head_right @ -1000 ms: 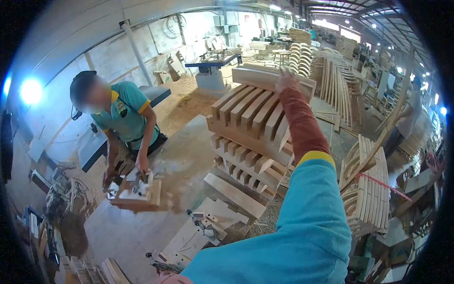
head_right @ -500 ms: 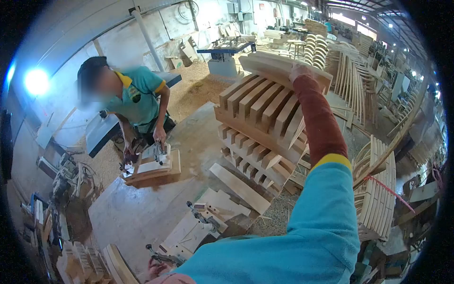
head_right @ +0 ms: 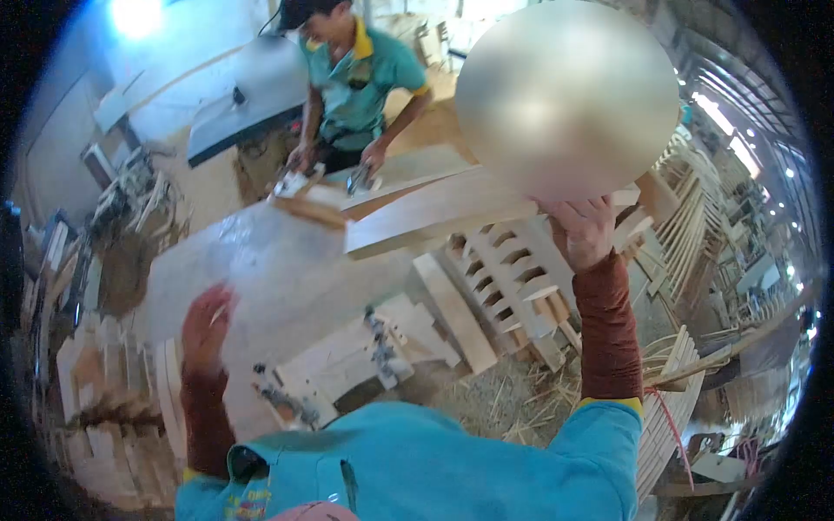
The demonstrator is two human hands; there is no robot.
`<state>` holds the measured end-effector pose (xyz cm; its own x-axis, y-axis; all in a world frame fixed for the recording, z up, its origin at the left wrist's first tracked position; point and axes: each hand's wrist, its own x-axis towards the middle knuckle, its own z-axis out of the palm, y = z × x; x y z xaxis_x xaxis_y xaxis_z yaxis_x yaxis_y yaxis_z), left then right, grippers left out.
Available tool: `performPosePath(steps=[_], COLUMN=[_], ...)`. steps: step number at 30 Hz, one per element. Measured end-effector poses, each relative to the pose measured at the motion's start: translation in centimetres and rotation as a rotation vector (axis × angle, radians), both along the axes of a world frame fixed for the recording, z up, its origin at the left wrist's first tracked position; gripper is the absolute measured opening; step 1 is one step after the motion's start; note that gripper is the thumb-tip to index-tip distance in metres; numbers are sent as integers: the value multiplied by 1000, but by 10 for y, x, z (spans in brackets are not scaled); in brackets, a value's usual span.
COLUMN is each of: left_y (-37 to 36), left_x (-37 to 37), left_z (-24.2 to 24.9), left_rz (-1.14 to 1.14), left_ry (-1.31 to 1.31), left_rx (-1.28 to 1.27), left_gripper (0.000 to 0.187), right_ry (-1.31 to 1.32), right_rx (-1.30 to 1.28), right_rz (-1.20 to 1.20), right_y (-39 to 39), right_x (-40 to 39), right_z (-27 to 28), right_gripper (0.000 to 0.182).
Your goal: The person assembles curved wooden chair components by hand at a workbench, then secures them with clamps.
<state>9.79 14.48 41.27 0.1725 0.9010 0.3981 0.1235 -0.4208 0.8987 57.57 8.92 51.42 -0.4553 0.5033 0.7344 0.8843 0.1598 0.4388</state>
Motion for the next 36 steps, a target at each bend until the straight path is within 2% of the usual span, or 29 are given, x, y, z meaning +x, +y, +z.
performPosePath(steps=[1,2,4,7,10,13,14,15,17,18,21,23,25,27,29,31,33,35,36], left_y=[10,21,41,59,66,78,87,104,138,151,175,186,193,192,172,160,149,147,144], left_x=[16,41,75,77,56,41,37,27,6,-1,-12,-17,-16,-16,-16,-20,-23,-34,-36], left_z=[28,45,41,20,-34,-48,-54,-66,-93,-100,-124,-172,-223,-249,-257,-270,-272,-323,-328], left_rz=[-126,-170,-208,-784,-708,-530,-481,-485,-408,-394,-401,-461,-528,-645,-625,-632,-617,-643,-658], left_ry=[361,494,555,390,445,748,766,810,871,896,924,866,839,965,1017,1084,1112,973,898], left_rx=[123,358,444,-507,-371,-316,-310,-232,-155,-198,-267,-238,-422,-452,-506,-450,-433,-465,-470], left_gripper=[42,42,38,43,42,40,39,42,43,43,44,45,47,42,43,47,51,54,56], right_ry=[18,18,22,27,122,338,390,473,857,1052,1348,1141,966,853,891,1015,1066,1108,1118], right_rx=[-31,-60,-119,-174,-179,-349,-411,-502,-823,-976,-1133,-965,-849,-849,-1024,-1106,-1117,-1110,-1104], right_rz=[53,123,246,385,369,29,-86,-44,-103,-137,-117,-204,-258,-313,-502,-478,-416,-387,-380], right_y=[2,4,6,14,26,8,-2,-11,-41,-55,-70,-56,-42,-38,-36,-33,-33,-33,-32], right_x=[-23,-46,-86,-124,-141,-173,-181,-178,-184,-189,-218,-217,-214,-215,-221,-225,-222,-227,-228], right_z=[-5,-10,-21,-44,-88,-126,-137,-158,-217,-235,-246,-260,-266,-263,-251,-246,-255,-257,-255], right_gripper=[28,27,25,26,31,53,60,66,58,55,41,35,30,32,45,53,51,50,49])
